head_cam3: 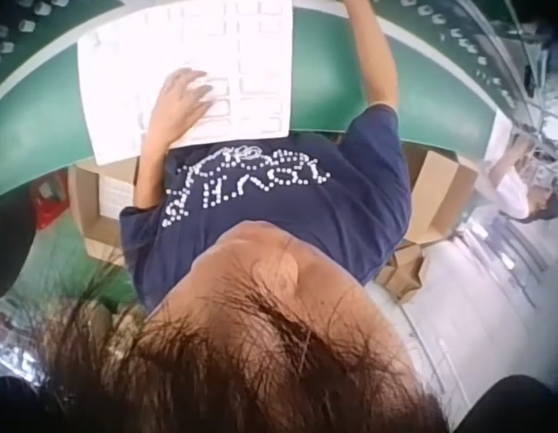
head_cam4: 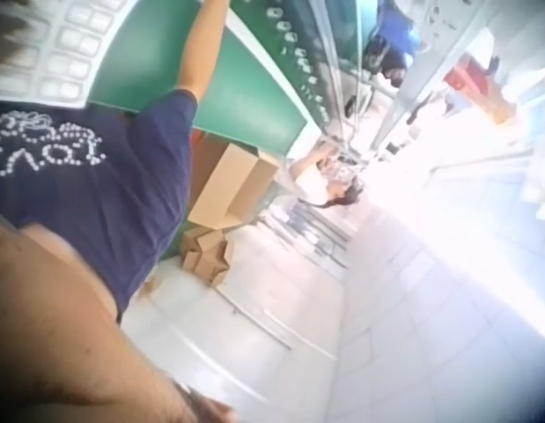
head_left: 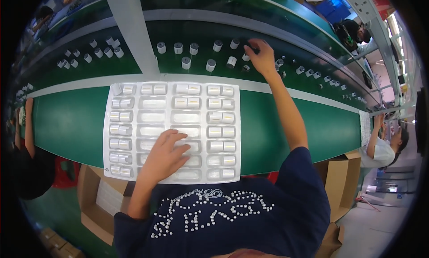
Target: The person assembles small electronic components into plastic trays by hand, taking them from a cardboard box and placing them onto a conveyor belt.
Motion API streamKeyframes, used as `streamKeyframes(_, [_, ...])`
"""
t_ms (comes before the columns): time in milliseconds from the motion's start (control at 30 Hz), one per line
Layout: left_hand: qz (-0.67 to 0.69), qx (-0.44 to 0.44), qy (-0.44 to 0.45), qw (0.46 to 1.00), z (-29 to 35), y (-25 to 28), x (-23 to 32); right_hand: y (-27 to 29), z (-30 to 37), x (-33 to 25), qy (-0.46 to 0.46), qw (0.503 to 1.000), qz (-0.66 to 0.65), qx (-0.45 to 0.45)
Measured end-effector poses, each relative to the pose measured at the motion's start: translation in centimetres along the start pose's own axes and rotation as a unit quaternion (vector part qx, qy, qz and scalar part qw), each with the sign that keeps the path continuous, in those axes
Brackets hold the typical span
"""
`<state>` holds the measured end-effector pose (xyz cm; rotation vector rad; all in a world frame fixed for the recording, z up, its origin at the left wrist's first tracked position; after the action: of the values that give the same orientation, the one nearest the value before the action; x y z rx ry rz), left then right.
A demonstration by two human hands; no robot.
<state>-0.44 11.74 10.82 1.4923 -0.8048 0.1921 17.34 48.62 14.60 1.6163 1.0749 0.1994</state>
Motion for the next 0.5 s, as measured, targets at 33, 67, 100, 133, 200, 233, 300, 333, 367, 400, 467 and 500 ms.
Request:
streamKeyframes(33, [-0.047,-0.01,-0.009,0.999,0.3,0.1,0.2,0.2,1.6,0.7,-0.065,0.994,-0.086,0.014])
streamKeyframes(67, [-0.048,-0.014,-0.019,0.999,0.3,0.1,0.1,-0.1,3.0,-0.5,-0.065,0.994,-0.088,0.003])
streamKeyframes(100, [-0.041,-0.014,-0.01,0.999,0.1,0.1,0.1,-0.3,4.4,-1.8,-0.06,0.997,-0.051,-0.001])
streamKeyframes(133, [-0.022,0.006,0.006,1.0,-0.5,0.6,0.5,-0.4,5.3,-2.6,-0.056,0.998,-0.015,-0.001])
streamKeyframes(200, [0.01,0.024,0.014,1.0,-2.5,1.2,1.4,-2.7,6.1,-1.1,-0.053,0.998,0.02,-0.023])
streamKeyframes(233, [0.014,0.021,0.021,0.999,-3.5,1.1,2.0,-3.9,6.3,-0.4,-0.048,0.997,0.055,-0.039])
streamKeyframes(300, [0.034,-0.013,-0.029,0.999,-5.3,-0.2,4.7,-4.8,5.6,0.6,-0.002,0.998,0.051,-0.046])
streamKeyframes(333, [0.039,-0.018,-0.023,0.999,-5.6,-1.1,5.2,-5.1,5.4,0.6,-0.008,0.998,0.029,-0.054])
streamKeyframes(367, [-0.016,-0.057,-0.021,0.998,-6.4,-2.8,5.4,-5.0,5.0,0.4,-0.013,0.998,0.009,-0.057])
streamKeyframes(400, [-0.072,-0.095,-0.02,0.993,-6.6,-4.3,5.5,-5.3,5.0,0.7,-0.05,0.996,-0.006,-0.076])
streamKeyframes(467, [-0.049,-0.076,-0.021,0.996,-6.6,-4.7,5.1,-5.2,5.6,1.5,-0.086,0.986,-0.13,-0.052])
streamKeyframes(500, [-0.026,-0.055,-0.021,0.998,-6.5,-4.5,4.8,-5.3,5.8,2.3,-0.118,0.96,-0.251,-0.028])
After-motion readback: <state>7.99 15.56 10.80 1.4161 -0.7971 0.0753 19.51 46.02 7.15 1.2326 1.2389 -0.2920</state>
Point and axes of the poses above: each hand's wrist, its own z-axis away from the middle knuckle, its own y-axis out of the back of the hand, x = y × z, the point moved 9 cm from there along -z, towards the middle knuckle, and after that the axes turned 14 degrees about -x, right-handed, at the moved point
